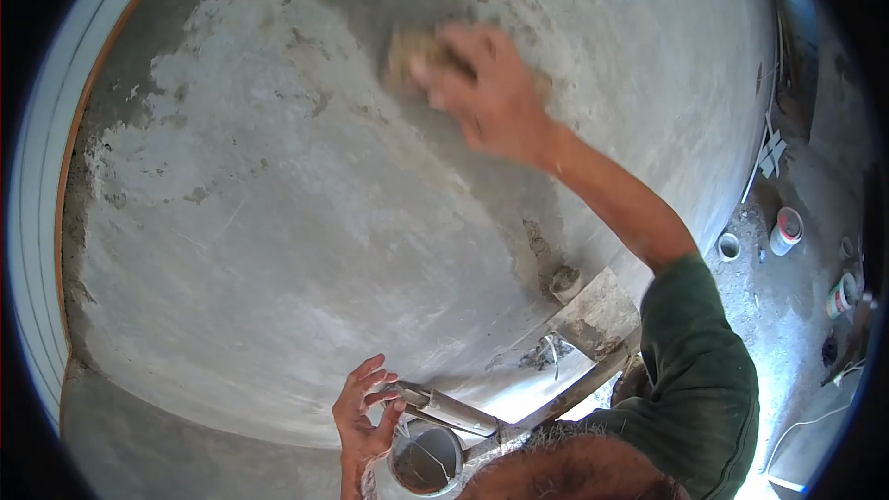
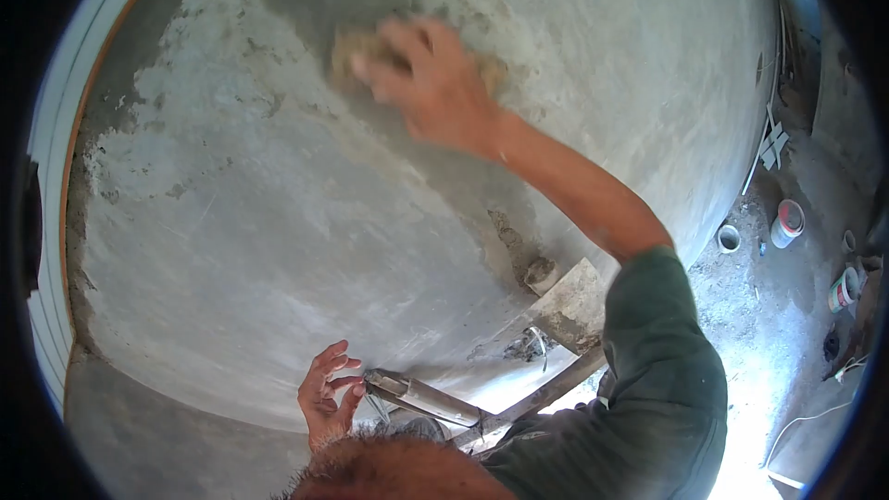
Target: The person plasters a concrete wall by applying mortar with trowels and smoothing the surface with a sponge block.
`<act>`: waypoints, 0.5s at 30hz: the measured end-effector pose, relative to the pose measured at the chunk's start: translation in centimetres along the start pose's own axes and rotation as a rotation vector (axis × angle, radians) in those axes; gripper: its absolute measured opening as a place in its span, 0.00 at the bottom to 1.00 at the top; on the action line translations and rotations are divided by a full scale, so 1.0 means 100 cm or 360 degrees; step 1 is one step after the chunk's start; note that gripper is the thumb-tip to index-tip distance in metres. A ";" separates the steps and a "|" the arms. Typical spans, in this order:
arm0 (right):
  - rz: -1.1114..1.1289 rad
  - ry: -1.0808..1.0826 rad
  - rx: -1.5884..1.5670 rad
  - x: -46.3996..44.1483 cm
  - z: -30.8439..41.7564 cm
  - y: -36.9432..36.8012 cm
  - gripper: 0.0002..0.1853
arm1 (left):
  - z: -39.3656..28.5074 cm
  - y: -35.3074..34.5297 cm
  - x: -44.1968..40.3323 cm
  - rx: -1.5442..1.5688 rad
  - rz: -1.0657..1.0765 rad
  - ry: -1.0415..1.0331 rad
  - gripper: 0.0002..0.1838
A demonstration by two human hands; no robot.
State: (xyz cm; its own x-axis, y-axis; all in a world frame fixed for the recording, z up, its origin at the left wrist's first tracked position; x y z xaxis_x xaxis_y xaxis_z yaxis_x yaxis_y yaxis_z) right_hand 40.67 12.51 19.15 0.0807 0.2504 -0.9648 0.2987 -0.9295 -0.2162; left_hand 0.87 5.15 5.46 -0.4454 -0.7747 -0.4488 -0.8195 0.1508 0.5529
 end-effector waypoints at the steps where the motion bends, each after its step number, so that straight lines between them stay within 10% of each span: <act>1: 0.0070 0.0164 -0.0020 0.027 0.008 0.002 0.22 | 0.002 0.006 0.004 0.0045 -0.0081 0.0017 0.26; 4: 0.0263 -0.0284 -0.0472 0.045 -0.050 0.002 0.27 | 0.010 0.022 0.018 0.0081 -0.0233 0.0058 0.26; 6: -0.0053 -0.0150 0.0075 -0.021 -0.096 0.001 0.35 | 0.009 0.026 0.025 0.0049 -0.0235 0.0150 0.25; 8: -0.0197 -0.0389 -0.0007 -0.100 -0.086 -0.010 0.19 | -0.001 0.016 0.010 0.0029 -0.0099 0.0062 0.25; 10: -0.0493 0.0179 -0.0066 -0.131 -0.037 -0.037 0.19 | -0.001 0.005 -0.006 0.0014 -0.0016 0.0010 0.25; 15: 0.0156 0.0662 -0.0186 -0.019 0.039 -0.022 0.32 | 0.007 0.004 -0.002 0.0101 -0.0048 0.0007 0.24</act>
Point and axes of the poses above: each hand's wrist, its own x-axis away from the middle knuckle, its own y-axis out of the back of the hand, z = x × y, the point moved 5 cm from there along -x, towards the middle knuckle, and after that the axes turned 1 degree about -z, right-handed, at the moved point
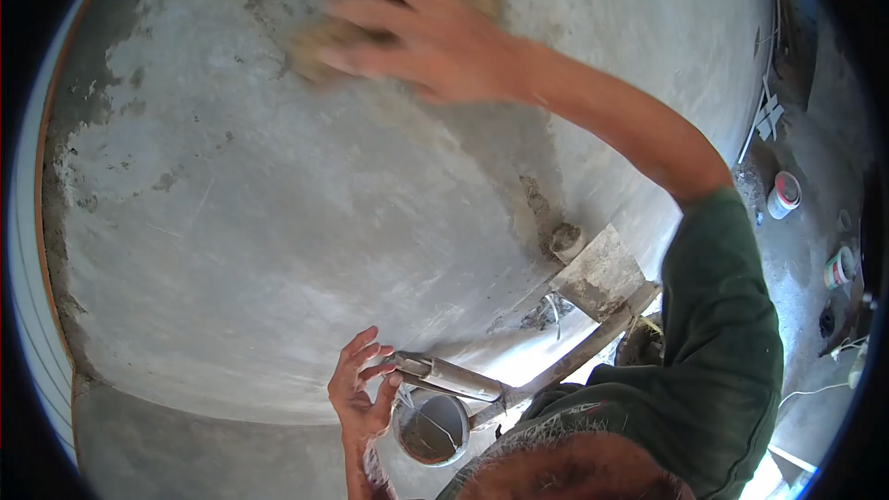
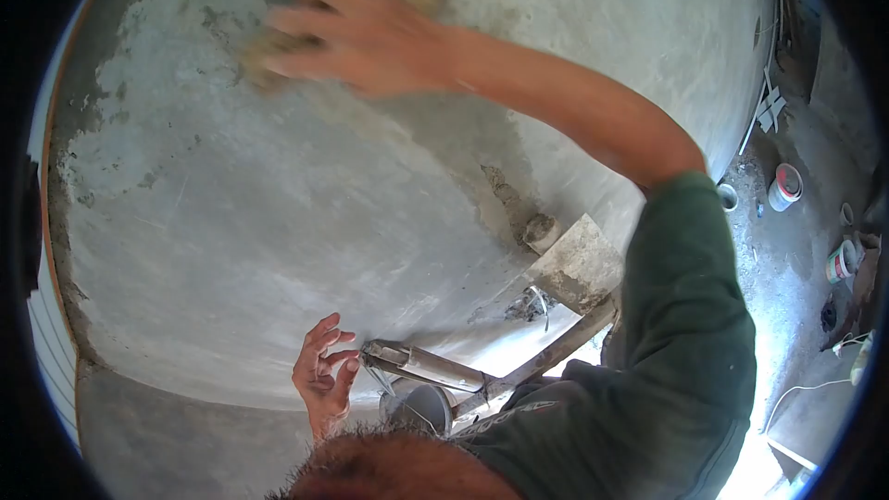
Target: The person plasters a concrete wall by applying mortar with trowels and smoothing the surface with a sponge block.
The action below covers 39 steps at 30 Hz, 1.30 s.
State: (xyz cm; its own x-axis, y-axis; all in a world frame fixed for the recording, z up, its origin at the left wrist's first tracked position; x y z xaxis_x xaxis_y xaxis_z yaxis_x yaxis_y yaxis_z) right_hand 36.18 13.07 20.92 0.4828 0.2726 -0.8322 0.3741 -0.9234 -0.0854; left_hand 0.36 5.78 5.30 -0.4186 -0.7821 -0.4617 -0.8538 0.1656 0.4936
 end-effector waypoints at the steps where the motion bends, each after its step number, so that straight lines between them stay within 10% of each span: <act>1: 0.0021 0.0027 -0.0011 0.035 0.002 0.008 0.28 | 0.004 0.008 0.007 0.0002 -0.0072 0.0042 0.24; 5: 0.0079 -0.0375 0.0148 0.089 -0.053 0.039 0.21 | 0.008 0.026 0.027 -0.0076 -0.0201 0.0140 0.24; 7: -0.0095 -0.1280 0.0024 0.093 -0.085 0.028 0.21 | -0.002 0.019 0.021 -0.0071 -0.0163 0.0099 0.24; 11: -0.0119 -0.0645 0.0060 0.076 0.032 0.028 0.18 | 0.000 0.009 0.013 -0.0064 -0.0100 0.0070 0.24; 17: -0.0416 -0.1042 0.0402 0.089 -0.053 0.042 0.28 | -0.005 0.005 0.016 -0.0117 -0.0086 0.0087 0.25; 22: -0.0027 -0.0680 0.0092 0.086 0.043 0.029 0.23 | 0.000 -0.002 0.007 -0.0073 -0.0051 0.0068 0.26; 24: -0.0132 -0.2010 -0.1153 0.135 -0.002 0.023 0.23 | 0.002 0.002 0.007 -0.0076 -0.0114 0.0027 0.26; 25: -0.0130 -0.2006 -0.1156 0.132 -0.023 0.018 0.23 | 0.001 0.003 0.008 -0.0064 -0.0102 0.0035 0.26; 27: -0.0419 -0.1078 0.0358 0.099 -0.050 0.045 0.23 | -0.001 0.001 0.010 -0.0067 -0.0062 0.0077 0.26; 31: -0.0113 -0.0755 0.0042 0.079 0.044 0.023 0.22 | -0.010 -0.014 -0.004 -0.0063 0.0039 -0.0008 0.25; 39: -0.0475 -0.1111 0.0471 0.086 -0.054 0.050 0.22 | -0.013 -0.001 0.011 -0.0142 -0.0090 0.0175 0.31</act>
Point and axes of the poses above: each hand's wrist, its own x-axis away from the middle knuckle, its own y-axis out of the back of the hand, z = x × y, the point moved 5 cm from there along -x, towards the middle knuckle, and after that the axes turned 1 degree about -z, right-handed, at the moved point
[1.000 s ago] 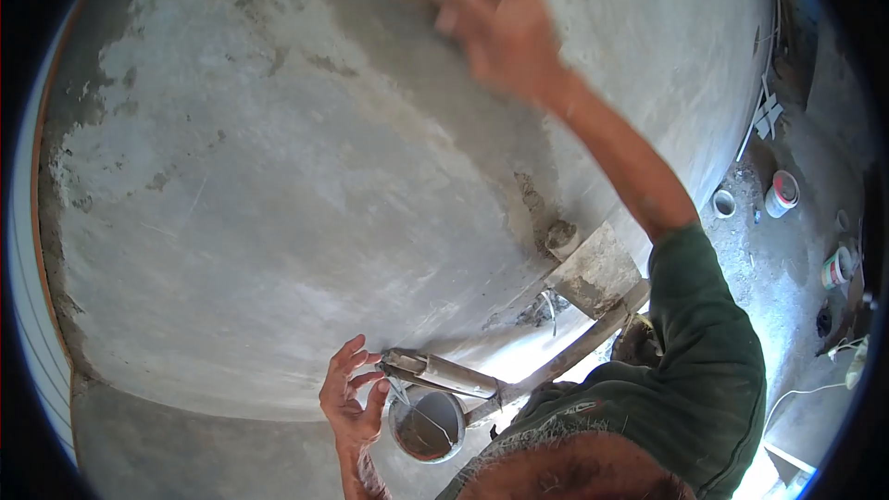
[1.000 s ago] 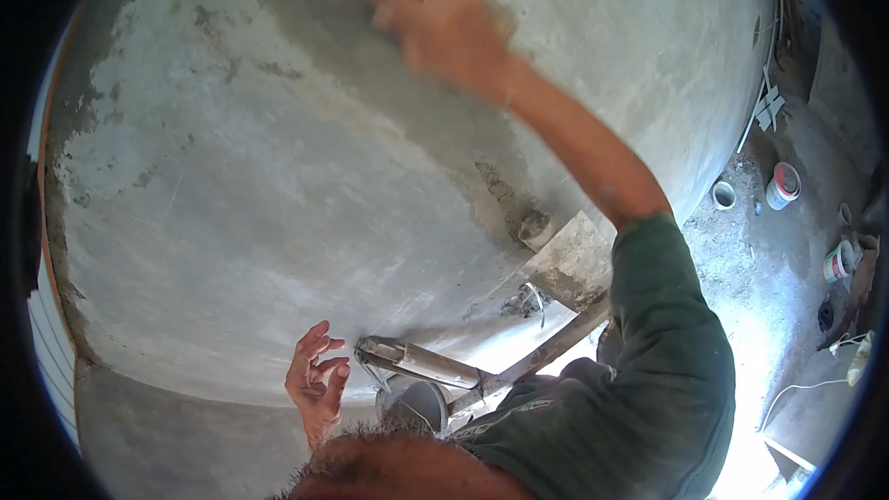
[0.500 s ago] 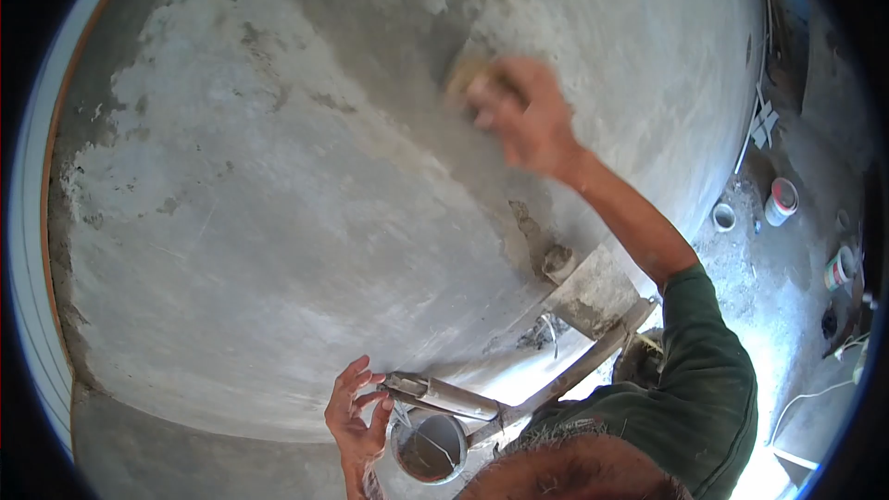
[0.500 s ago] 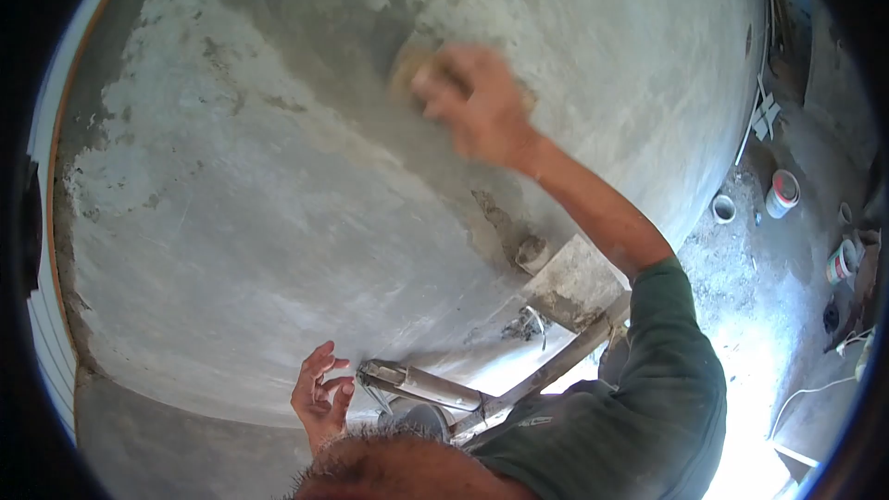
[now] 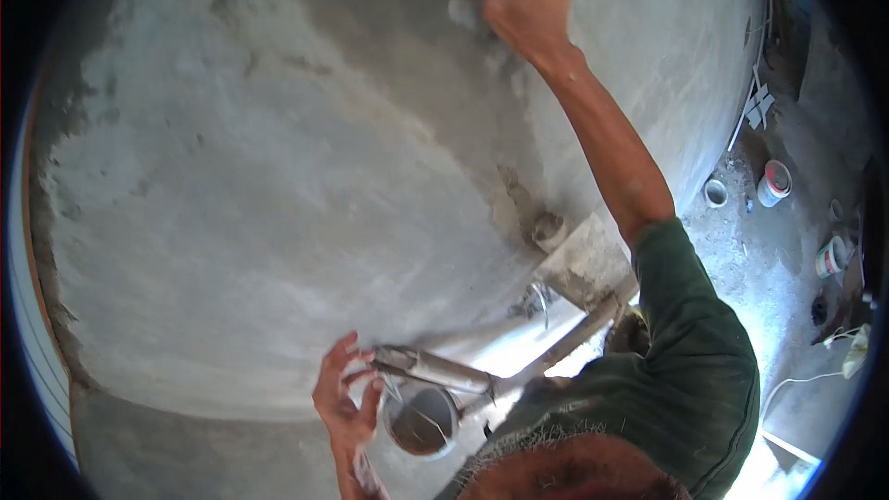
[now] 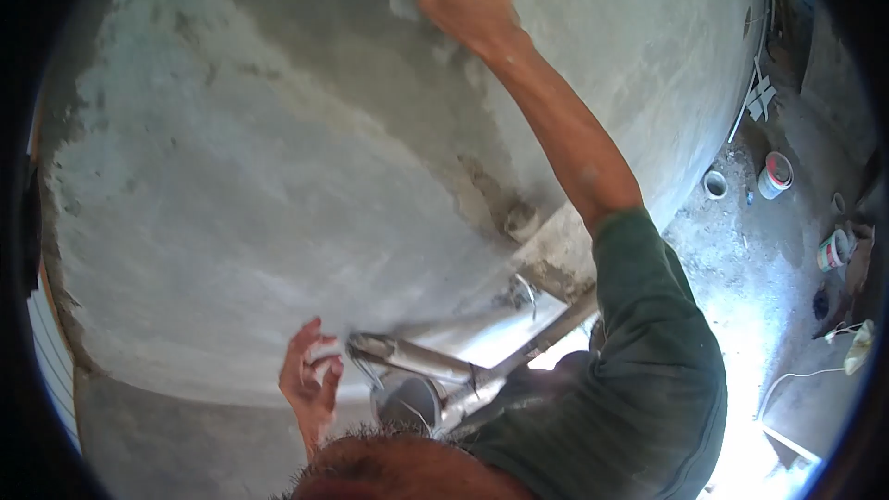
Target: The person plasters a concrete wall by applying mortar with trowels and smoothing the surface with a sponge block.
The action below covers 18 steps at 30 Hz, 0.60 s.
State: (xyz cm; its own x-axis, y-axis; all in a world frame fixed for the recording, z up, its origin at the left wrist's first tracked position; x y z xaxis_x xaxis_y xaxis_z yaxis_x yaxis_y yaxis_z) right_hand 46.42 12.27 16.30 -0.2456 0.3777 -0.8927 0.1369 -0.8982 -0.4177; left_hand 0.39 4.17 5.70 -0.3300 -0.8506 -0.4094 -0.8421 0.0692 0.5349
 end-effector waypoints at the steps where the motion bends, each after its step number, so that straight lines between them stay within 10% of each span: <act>1: 0.0169 0.0051 -0.0107 0.005 0.033 0.001 0.20 | -0.004 -0.003 -0.003 -0.0027 0.0062 -0.0029 0.33; 5: 0.0501 0.0521 -0.0353 0.098 0.073 0.034 0.22 | 0.003 -0.004 0.000 0.0060 0.0002 0.0013 0.30; 8: 0.0826 0.0127 -0.0346 0.142 0.033 0.079 0.20 | 0.031 -0.006 0.024 0.0263 -0.0090 0.0244 0.27; 10: 0.0553 -0.0433 -0.0696 0.167 0.040 0.102 0.21 | 0.056 -0.026 0.042 0.0411 -0.0096 0.0392 0.25; 16: 0.1369 -0.2793 -0.2409 0.294 0.224 0.130 0.19 | 0.121 -0.093 0.120 0.1268 0.0014 0.0973 0.23; 18: 0.1747 -0.3021 -0.2577 0.326 0.263 0.125 0.22 | 0.137 -0.095 0.148 0.1485 0.0076 0.1042 0.22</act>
Point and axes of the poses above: each hand's wrist, its own x-axis away from the middle knuckle, its own y-axis out of the back of the hand, z = x × y, the point moved 5 cm from there along -x, towards the middle knuckle, and after that the axes turned 1 degree about -z, right-handed, at the moved point
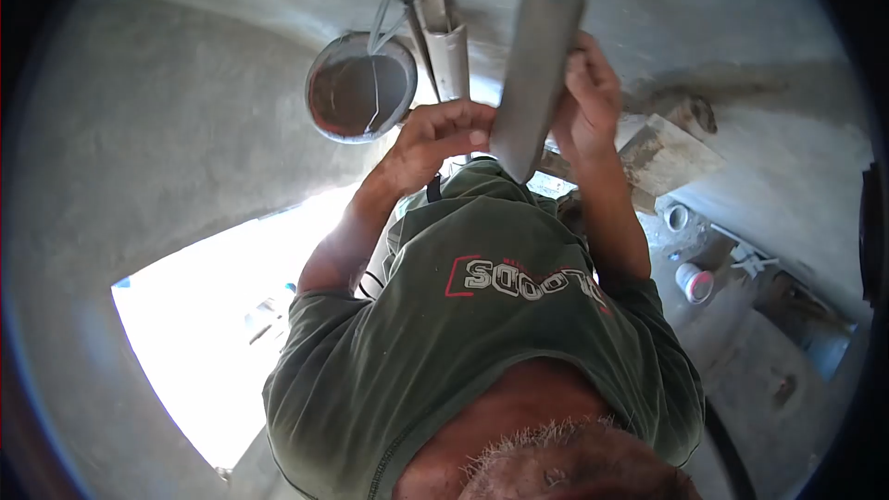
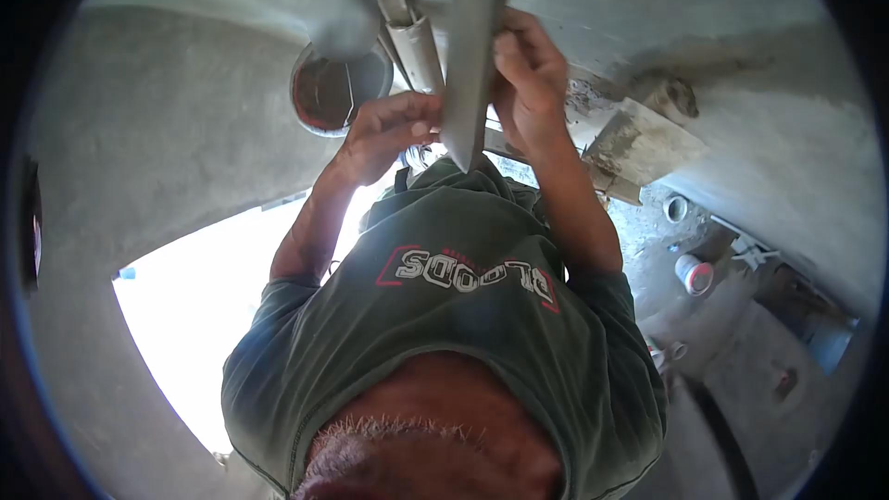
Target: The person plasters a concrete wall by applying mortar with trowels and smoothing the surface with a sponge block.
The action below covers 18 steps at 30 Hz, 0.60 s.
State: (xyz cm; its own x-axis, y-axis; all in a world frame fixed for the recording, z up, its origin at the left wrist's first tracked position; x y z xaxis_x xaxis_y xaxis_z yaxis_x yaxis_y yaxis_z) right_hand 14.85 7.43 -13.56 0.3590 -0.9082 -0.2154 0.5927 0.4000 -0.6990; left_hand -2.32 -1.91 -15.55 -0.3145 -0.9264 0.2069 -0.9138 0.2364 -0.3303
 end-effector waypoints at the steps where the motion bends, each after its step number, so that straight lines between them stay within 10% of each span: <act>1: 0.0101 -0.0171 0.0031 -0.008 -0.019 -0.006 0.24 | 0.014 0.014 0.010 0.0027 -0.0029 -0.0013 0.22; 7: 0.0588 -0.0882 -0.0985 -0.036 -0.115 -0.076 0.34 | 0.033 0.044 0.064 0.1303 0.0103 -0.0438 0.21; 10: 0.0727 -0.1050 -0.1134 -0.041 -0.150 -0.099 0.37 | 0.042 0.048 0.072 0.1481 0.0042 -0.0470 0.38; 18: 0.0724 -0.1257 -0.1068 -0.038 -0.185 -0.114 0.35 | 0.056 0.065 0.073 0.1485 0.0059 -0.0579 0.44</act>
State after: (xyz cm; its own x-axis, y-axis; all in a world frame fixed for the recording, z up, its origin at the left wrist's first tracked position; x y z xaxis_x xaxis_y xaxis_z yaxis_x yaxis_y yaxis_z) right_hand -6.61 4.01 -17.40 0.9383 -0.2681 -0.2182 -0.1303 0.3105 -0.9416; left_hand -9.07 -8.80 -21.35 -0.0983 -0.9933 -0.0608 -0.2887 0.0869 -0.9535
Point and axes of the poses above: each hand's wrist, its own x-axis away from the middle knuckle, its own y-axis out of the back of the hand, z = x × y, the point moved 5 cm from there along -x, towards the middle knuckle, and after that the axes turned 1 degree about -z, right-handed, at the moved point
